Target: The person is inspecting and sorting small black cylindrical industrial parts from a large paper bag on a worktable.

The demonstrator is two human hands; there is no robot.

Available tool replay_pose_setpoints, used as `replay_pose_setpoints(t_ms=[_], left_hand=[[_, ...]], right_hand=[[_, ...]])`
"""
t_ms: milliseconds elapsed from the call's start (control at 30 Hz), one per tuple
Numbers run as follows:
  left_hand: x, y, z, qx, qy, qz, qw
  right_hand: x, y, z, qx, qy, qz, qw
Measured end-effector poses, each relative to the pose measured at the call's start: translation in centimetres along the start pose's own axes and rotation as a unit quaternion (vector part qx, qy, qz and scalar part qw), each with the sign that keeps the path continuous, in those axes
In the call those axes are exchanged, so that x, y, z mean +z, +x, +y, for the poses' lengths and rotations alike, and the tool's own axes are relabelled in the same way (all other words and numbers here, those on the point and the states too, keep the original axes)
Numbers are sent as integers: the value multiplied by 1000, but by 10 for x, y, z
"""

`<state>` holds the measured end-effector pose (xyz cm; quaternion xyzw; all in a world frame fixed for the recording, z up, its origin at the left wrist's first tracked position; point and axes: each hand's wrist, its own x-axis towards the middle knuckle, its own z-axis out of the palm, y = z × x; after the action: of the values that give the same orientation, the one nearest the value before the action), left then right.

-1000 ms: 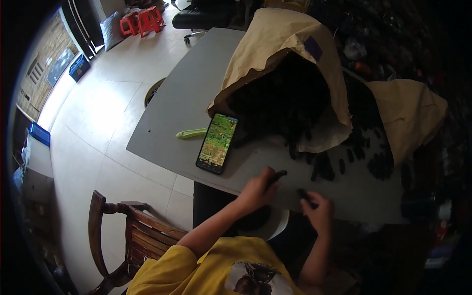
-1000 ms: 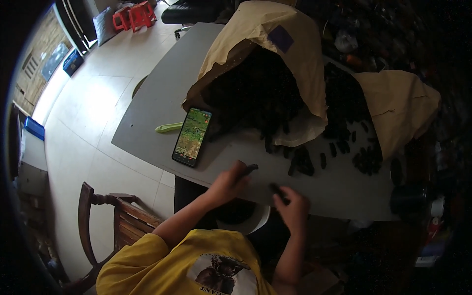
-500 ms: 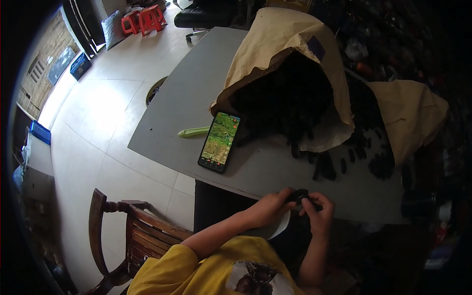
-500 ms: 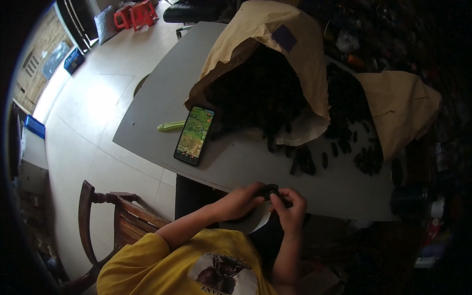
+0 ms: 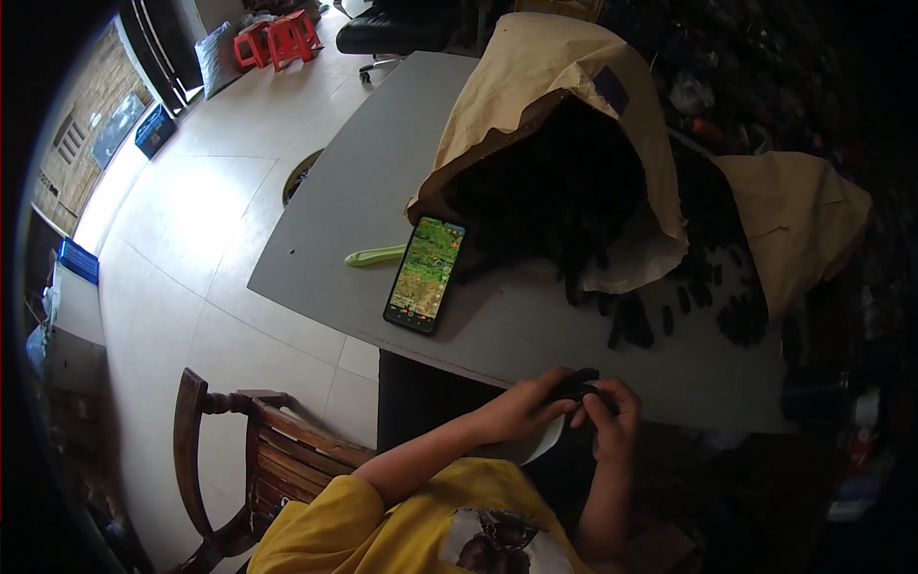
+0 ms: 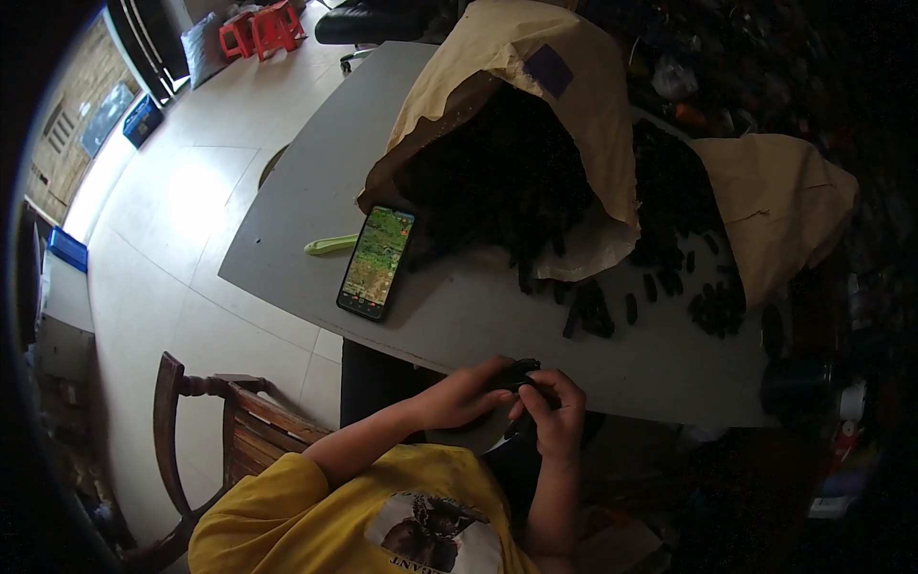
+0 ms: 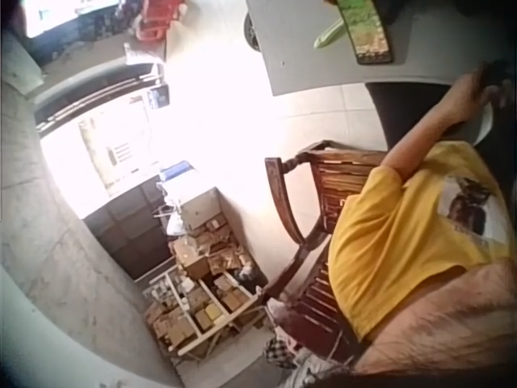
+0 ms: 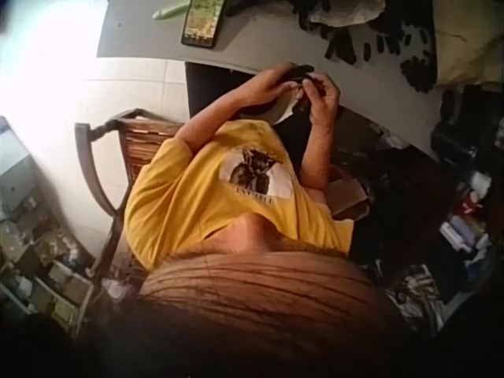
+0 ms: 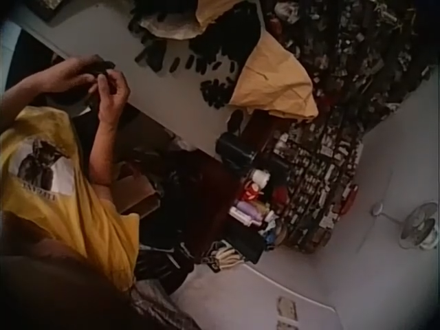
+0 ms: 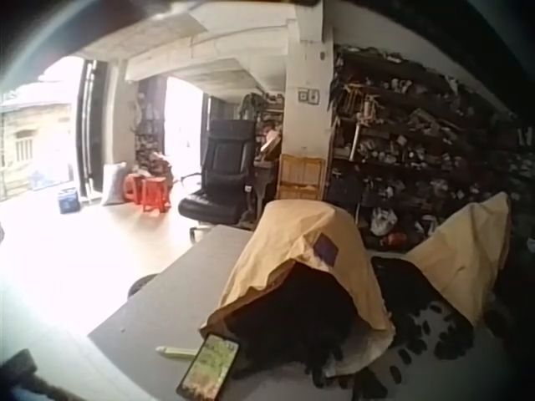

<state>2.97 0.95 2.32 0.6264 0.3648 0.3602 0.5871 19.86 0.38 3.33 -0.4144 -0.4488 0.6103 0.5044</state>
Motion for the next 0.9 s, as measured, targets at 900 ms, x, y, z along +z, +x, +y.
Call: replay_pose_setpoints(t_ms=[900], left_hand=[[-58, 39, -41, -27, 643, 321, 695]], right_hand=[[-11, -6, 23, 23, -332, -4, 943]])
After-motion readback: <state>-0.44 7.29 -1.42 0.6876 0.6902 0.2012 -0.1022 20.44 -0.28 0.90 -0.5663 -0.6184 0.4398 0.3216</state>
